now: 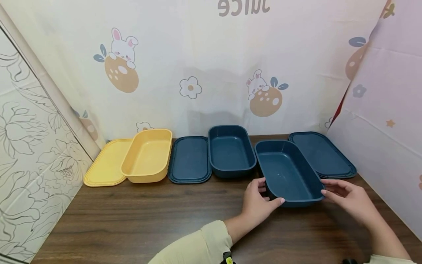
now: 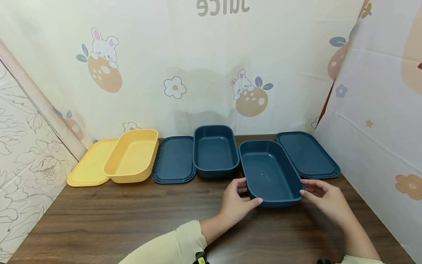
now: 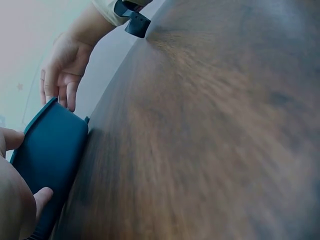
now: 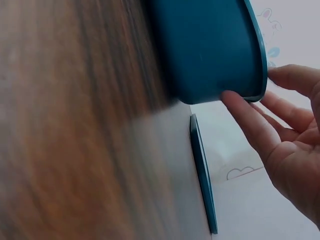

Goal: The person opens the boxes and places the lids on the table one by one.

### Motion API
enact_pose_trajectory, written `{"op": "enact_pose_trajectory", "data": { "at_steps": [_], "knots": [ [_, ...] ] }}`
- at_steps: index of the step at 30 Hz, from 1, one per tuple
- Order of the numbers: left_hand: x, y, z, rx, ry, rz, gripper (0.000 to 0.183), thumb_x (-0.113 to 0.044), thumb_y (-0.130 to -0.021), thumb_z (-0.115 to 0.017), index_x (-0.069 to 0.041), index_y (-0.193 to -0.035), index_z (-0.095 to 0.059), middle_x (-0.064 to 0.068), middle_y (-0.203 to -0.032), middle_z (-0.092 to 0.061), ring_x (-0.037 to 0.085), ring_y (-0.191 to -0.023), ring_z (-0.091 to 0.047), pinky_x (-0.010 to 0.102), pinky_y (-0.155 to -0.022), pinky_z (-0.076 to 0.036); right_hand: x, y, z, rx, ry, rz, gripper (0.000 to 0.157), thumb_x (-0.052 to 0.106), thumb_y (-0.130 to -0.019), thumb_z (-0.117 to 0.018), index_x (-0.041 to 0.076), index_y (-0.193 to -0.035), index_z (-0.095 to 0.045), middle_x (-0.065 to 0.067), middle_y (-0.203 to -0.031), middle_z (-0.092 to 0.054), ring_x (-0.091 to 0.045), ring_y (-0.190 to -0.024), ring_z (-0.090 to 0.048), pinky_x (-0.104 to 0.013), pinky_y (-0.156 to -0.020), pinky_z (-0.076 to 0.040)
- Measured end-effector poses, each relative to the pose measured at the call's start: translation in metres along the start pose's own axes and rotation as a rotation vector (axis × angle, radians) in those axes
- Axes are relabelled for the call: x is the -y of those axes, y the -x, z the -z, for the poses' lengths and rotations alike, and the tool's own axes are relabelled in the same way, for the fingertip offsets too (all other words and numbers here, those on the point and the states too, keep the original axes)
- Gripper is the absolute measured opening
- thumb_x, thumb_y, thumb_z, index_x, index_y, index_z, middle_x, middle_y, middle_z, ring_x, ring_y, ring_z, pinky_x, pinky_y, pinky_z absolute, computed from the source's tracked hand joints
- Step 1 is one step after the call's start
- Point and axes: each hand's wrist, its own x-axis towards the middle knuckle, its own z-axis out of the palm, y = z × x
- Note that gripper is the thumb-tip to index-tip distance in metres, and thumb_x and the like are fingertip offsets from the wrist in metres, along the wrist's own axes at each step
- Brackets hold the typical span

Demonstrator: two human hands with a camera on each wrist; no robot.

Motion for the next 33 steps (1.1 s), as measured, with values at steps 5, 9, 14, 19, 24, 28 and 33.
{"op": "enact_pose_trajectory", "data": {
  "at_steps": [5, 9, 14, 19, 24, 28, 33],
  "knots": [
    [-0.001, 0.0, -0.003, -0.016, 0.005, -0.001, 0.061, -0.018, -0.075, -0.086, -0.01, -0.127, -0.055, 0.0, -0.117, -0.054, 0.013, -0.105, -0.055, 0.02, -0.079, -0.053, -0.001, 0.001, -0.003, -0.014, 0.033, -0.043, 0.057, 0.025, -0.092, -0.07, -0.011, -0.131, -0.051, 0.017, -0.1, -0.062, 0.001, -0.081, -0.065, -0.025, -0.065, -0.057],
    [-0.001, -0.002, -0.004, -0.024, -0.004, 0.003, 0.061, -0.018, -0.075, -0.086, -0.009, -0.127, -0.055, 0.001, -0.118, -0.055, 0.014, -0.106, -0.056, 0.021, -0.08, -0.053, -0.002, -0.001, -0.003, -0.009, -0.013, -0.07, 0.06, 0.026, -0.092, -0.07, -0.013, -0.132, -0.049, 0.022, -0.099, -0.06, 0.001, -0.082, -0.065, -0.027, -0.066, -0.057],
    [0.0, -0.007, -0.006, -0.028, -0.003, 0.003, 0.062, -0.017, -0.075, -0.086, -0.008, -0.128, -0.055, 0.002, -0.118, -0.055, 0.014, -0.106, -0.056, 0.02, -0.08, -0.053, -0.001, -0.007, -0.002, 0.0, -0.053, -0.093, 0.062, 0.024, -0.091, -0.071, -0.015, -0.133, -0.048, 0.024, -0.099, -0.058, 0.001, -0.083, -0.065, -0.028, -0.067, -0.058],
    [0.001, -0.014, -0.007, -0.041, 0.02, -0.004, 0.061, -0.015, -0.075, -0.086, -0.008, -0.127, -0.056, 0.003, -0.118, -0.055, 0.017, -0.107, -0.057, 0.022, -0.081, -0.053, 0.002, -0.014, -0.002, 0.012, -0.075, -0.101, 0.062, 0.024, -0.091, -0.071, -0.015, -0.133, -0.047, 0.019, -0.098, -0.062, -0.002, -0.082, -0.066, -0.03, -0.068, -0.058],
    [0.0, -0.02, -0.008, -0.064, 0.033, 0.011, 0.06, -0.013, -0.074, -0.087, -0.008, -0.126, -0.057, 0.005, -0.118, -0.056, 0.018, -0.106, -0.058, 0.02, -0.08, -0.053, 0.003, -0.021, -0.002, 0.022, -0.071, -0.101, 0.063, 0.025, -0.093, -0.069, -0.016, -0.134, -0.045, 0.013, -0.099, -0.064, -0.004, -0.082, -0.067, -0.031, -0.069, -0.058],
    [0.0, -0.023, -0.013, -0.097, 0.06, 0.043, 0.059, -0.011, -0.073, -0.087, -0.011, -0.124, -0.058, 0.003, -0.119, -0.057, 0.017, -0.106, -0.058, 0.021, -0.081, -0.052, 0.003, -0.025, -0.001, 0.024, -0.035, -0.113, 0.064, 0.028, -0.094, -0.067, -0.015, -0.136, -0.044, 0.001, -0.105, -0.065, 0.001, -0.082, -0.065, -0.029, -0.07, -0.058],
    [-0.003, -0.027, -0.018, -0.145, 0.131, 0.077, 0.057, -0.006, -0.072, -0.086, -0.01, -0.123, -0.059, 0.0, -0.119, -0.056, 0.019, -0.108, -0.057, 0.028, -0.085, -0.054, 0.003, -0.03, -0.001, 0.025, -0.004, -0.112, 0.064, 0.028, -0.095, -0.066, -0.015, -0.136, -0.044, -0.023, -0.118, -0.062, 0.002, -0.082, -0.064, -0.027, -0.07, -0.057]
  ]
}}
